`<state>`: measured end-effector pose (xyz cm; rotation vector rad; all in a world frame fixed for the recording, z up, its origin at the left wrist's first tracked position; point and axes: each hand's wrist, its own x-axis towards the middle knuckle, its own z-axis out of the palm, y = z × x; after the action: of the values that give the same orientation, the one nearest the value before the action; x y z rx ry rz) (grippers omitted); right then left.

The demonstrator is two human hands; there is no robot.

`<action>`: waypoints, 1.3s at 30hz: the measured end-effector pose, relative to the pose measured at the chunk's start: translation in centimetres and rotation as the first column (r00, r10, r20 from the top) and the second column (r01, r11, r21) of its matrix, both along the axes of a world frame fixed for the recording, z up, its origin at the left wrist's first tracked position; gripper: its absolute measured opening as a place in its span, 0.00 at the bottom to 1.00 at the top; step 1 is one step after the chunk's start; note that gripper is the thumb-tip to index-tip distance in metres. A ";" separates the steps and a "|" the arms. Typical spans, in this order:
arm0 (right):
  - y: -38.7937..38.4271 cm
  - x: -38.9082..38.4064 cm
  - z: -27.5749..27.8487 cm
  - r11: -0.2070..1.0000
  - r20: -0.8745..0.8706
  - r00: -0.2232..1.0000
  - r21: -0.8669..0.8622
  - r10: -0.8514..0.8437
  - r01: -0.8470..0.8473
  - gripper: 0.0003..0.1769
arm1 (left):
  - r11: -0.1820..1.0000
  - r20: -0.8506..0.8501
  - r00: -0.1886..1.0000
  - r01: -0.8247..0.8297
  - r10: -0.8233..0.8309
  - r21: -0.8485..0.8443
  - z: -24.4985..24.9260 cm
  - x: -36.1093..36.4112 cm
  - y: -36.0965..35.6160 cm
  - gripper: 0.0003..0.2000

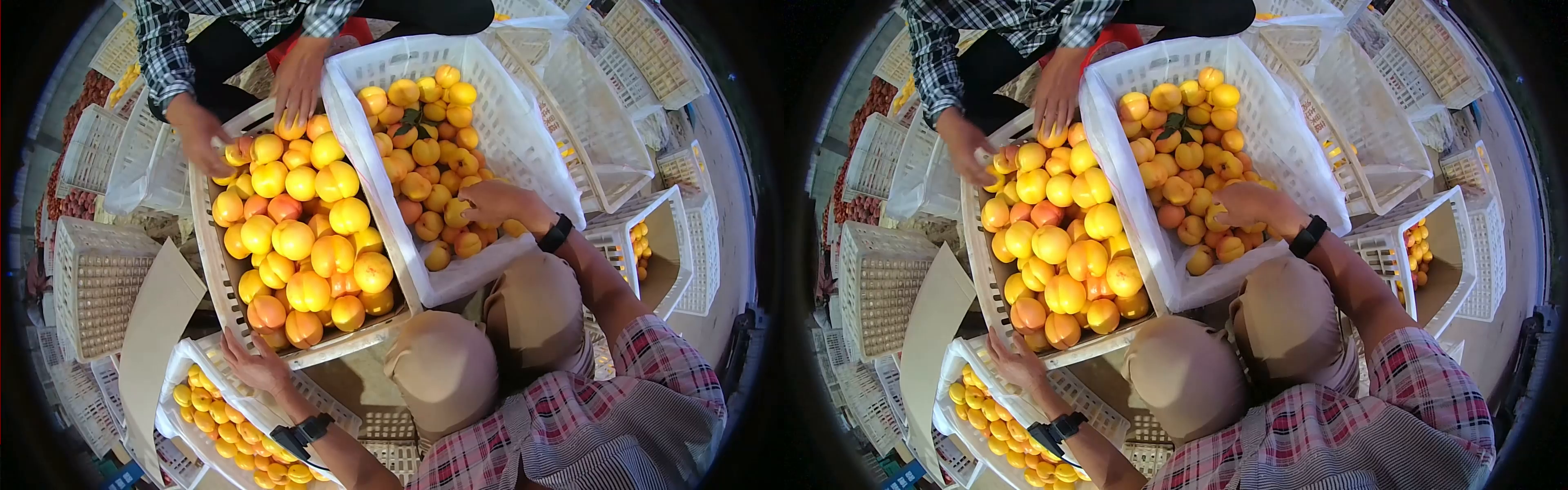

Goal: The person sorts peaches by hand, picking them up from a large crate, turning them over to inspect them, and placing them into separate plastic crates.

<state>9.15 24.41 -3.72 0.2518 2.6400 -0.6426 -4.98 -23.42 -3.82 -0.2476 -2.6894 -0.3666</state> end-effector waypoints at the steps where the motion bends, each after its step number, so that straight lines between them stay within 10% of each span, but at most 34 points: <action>1: -0.1 0.0 0.1 1.000 0.005 1.000 0.007 0.000 0.000 0.21 | 1.000 -0.002 1.000 0.000 0.000 -0.001 0.0 0.0 0.0 0.23; 39: -0.8 1.2 0.2 0.999 -0.073 0.997 -0.033 0.004 -0.006 0.20 | 1.000 0.024 1.000 0.000 0.000 0.025 0.4 0.2 0.4 0.25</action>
<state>10.33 23.66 -3.50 0.2158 2.6957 -0.7053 -4.76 -22.98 -3.47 -0.2373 -2.7069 -0.4050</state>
